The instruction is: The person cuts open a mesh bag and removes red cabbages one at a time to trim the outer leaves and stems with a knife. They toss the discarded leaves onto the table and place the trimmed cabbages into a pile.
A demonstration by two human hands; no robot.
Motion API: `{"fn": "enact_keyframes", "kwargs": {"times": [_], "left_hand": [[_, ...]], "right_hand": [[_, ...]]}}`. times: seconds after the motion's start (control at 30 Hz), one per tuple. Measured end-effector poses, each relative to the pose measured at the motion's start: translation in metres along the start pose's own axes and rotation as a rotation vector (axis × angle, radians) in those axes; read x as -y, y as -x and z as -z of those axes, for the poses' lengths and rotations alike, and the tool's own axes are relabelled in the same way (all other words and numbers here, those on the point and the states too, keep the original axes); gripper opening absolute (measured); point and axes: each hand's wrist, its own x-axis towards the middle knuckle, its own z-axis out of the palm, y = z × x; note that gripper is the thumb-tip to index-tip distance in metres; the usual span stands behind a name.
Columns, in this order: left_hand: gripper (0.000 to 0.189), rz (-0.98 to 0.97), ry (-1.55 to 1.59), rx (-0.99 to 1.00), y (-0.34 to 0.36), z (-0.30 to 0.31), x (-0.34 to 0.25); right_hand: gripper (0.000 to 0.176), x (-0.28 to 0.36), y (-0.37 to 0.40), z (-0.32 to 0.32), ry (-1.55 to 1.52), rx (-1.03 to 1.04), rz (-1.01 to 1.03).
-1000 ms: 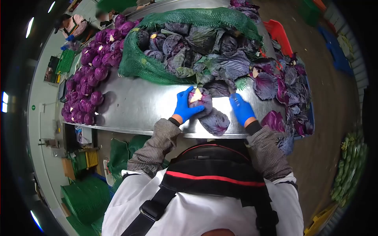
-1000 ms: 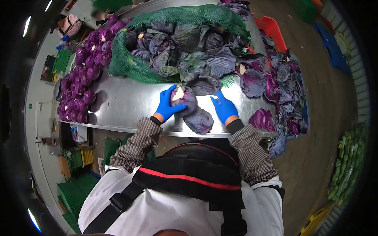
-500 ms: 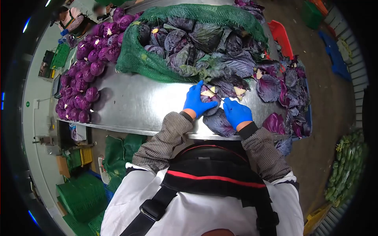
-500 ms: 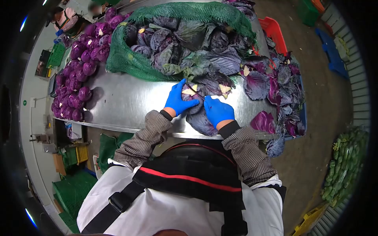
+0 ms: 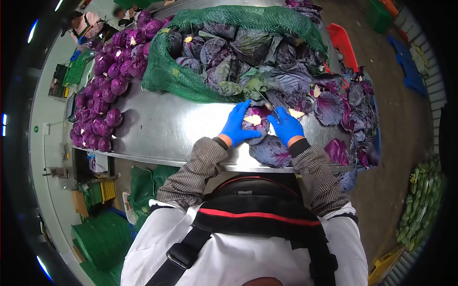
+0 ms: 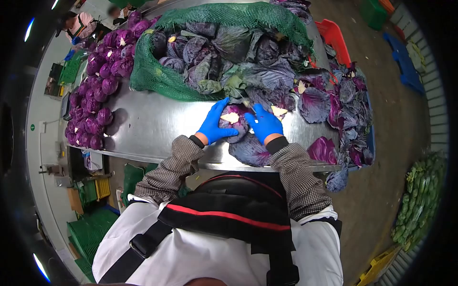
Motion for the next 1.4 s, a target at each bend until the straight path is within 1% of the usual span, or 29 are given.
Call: {"fn": "enact_keyframes", "kwargs": {"times": [0.07, 0.1, 0.17, 0.23, 0.3, 0.33, 0.37, 0.43, 0.47, 0.5, 0.57, 0.6, 0.63, 0.7, 0.73, 0.77, 0.83, 0.87, 0.9, 0.97, 1.0, 1.03, 1.1, 1.13, 1.17, 1.23, 1.27, 1.33, 1.4], "left_hand": [[0.103, -0.095, -0.087, 0.046, 0.003, 0.002, 0.0], [0.103, -0.095, -0.089, 0.043, 0.006, 0.004, -0.003], [0.103, -0.092, -0.09, 0.07, 0.016, 0.007, -0.01], [0.102, -0.103, -0.064, 0.07, 0.027, 0.015, 0.0], [0.101, 0.075, 0.235, 0.115, 0.039, 0.022, 0.009], [0.099, 0.205, 0.354, 0.111, 0.043, 0.025, 0.009], [0.099, 0.211, 0.356, 0.105, 0.045, 0.025, 0.01], [0.097, 0.104, 0.312, 0.17, 0.037, 0.027, 0.01], [0.096, 0.011, 0.149, 0.223, 0.03, 0.027, 0.007], [0.096, 0.007, 0.154, 0.223, 0.024, 0.025, 0.003], [0.094, 0.039, 0.127, 0.329, 0.016, 0.021, -0.006], [0.093, 0.092, 0.194, 0.33, 0.013, 0.02, -0.009], [0.093, 0.081, 0.189, 0.338, 0.011, 0.021, -0.011], [0.094, -0.026, 0.114, 0.408, 0.008, 0.025, -0.023], [0.093, -0.061, -0.036, 0.484, 0.006, 0.025, -0.028], [0.093, -0.054, -0.029, 0.485, 0.003, 0.023, -0.031], [0.09, -0.195, -0.024, 0.428, -0.001, 0.019, -0.036], [0.086, -0.182, 0.015, 0.211, -0.003, 0.02, -0.04], [0.076, -0.007, 0.107, 0.044, -0.004, 0.019, -0.04], [0.07, 0.294, 0.259, -0.13, 0.012, -0.007, -0.018], [0.074, 0.315, 0.281, -0.013, 0.022, -0.019, -0.023], [0.088, 0.12, 0.181, -0.049, 0.032, -0.035, -0.031], [0.099, 0.059, -0.022, -0.189, 0.033, -0.055, -0.041], [0.099, 0.055, -0.023, -0.185, 0.026, -0.057, -0.041], [0.102, 0.122, 0.008, -0.192, 0.016, -0.057, -0.042], [0.106, 0.179, 0.039, -0.19, -0.001, -0.056, -0.046], [0.105, 0.253, -0.012, -0.122, -0.009, -0.051, -0.054], [0.104, 0.342, -0.092, -0.055, -0.019, -0.05, -0.059], [0.102, 0.361, -0.116, -0.045, -0.025, -0.052, -0.061]], "right_hand": [[0.028, 0.013, 0.002, -0.007, -0.025, -0.185, 0.081], [0.028, 0.011, -0.002, -0.009, -0.025, -0.185, 0.085], [0.029, -0.004, -0.018, -0.017, -0.024, -0.183, -0.02], [0.023, -0.053, -0.037, -0.038, -0.252, -0.269, -0.121], [0.023, -0.076, -0.023, -0.022, -0.237, -0.364, -0.287], [0.028, -0.08, -0.017, -0.007, -0.126, -0.289, -0.365], [0.041, -0.084, -0.008, 0.0, 0.002, -0.248, -0.307], [0.058, -0.049, 0.011, 0.02, -0.02, -0.328, -0.103], [0.065, -0.027, 0.018, 0.03, -0.075, -0.226, -0.034], [0.073, -0.009, 0.023, 0.033, -0.13, -0.121, 0.036], [0.075, 0.002, 0.023, 0.02, -0.098, -0.047, 0.112], [0.075, 0.001, 0.021, 0.012, -0.102, 0.079, 0.011], [0.075, -0.009, 0.019, 0.002, -0.106, 0.067, 0.005], [0.083, -0.019, 0.02, 0.001, -0.335, 0.17, -0.091], [0.079, -0.026, 0.023, 0.004, -0.353, 0.173, -0.092], [0.076, -0.02, 0.027, 0.016, -0.381, 0.148, -0.038], [0.074, -0.029, 0.018, 0.008, -0.31, 0.123, 0.085], [0.076, -0.034, 0.015, 0.003, -0.156, 0.102, 0.126], [0.076, -0.039, 0.013, -0.001, -0.158, 0.093, 0.127], [0.08, -0.046, 0.015, -0.004, -0.296, 0.195, -0.192], [0.082, -0.043, 0.024, -0.005, -0.281, 0.183, -0.229], [0.082, -0.041, 0.03, -0.005, -0.282, 0.188, -0.236], [0.082, -0.038, 0.038, -0.007, -0.256, 0.142, -0.275], [0.069, -0.038, 0.04, -0.007, -0.253, 0.133, -0.247], [0.069, -0.042, 0.041, -0.007, -0.254, 0.127, -0.25], [0.05, -0.052, 0.043, -0.006, -0.248, 0.114, -0.149], [0.05, -0.045, 0.047, 0.005, -0.254, 0.104, -0.156], [0.032, -0.022, 0.062, 0.031, -0.018, -0.055, -0.079], [0.028, -0.024, 0.068, 0.028, 0.053, -0.042, -0.092]]}}
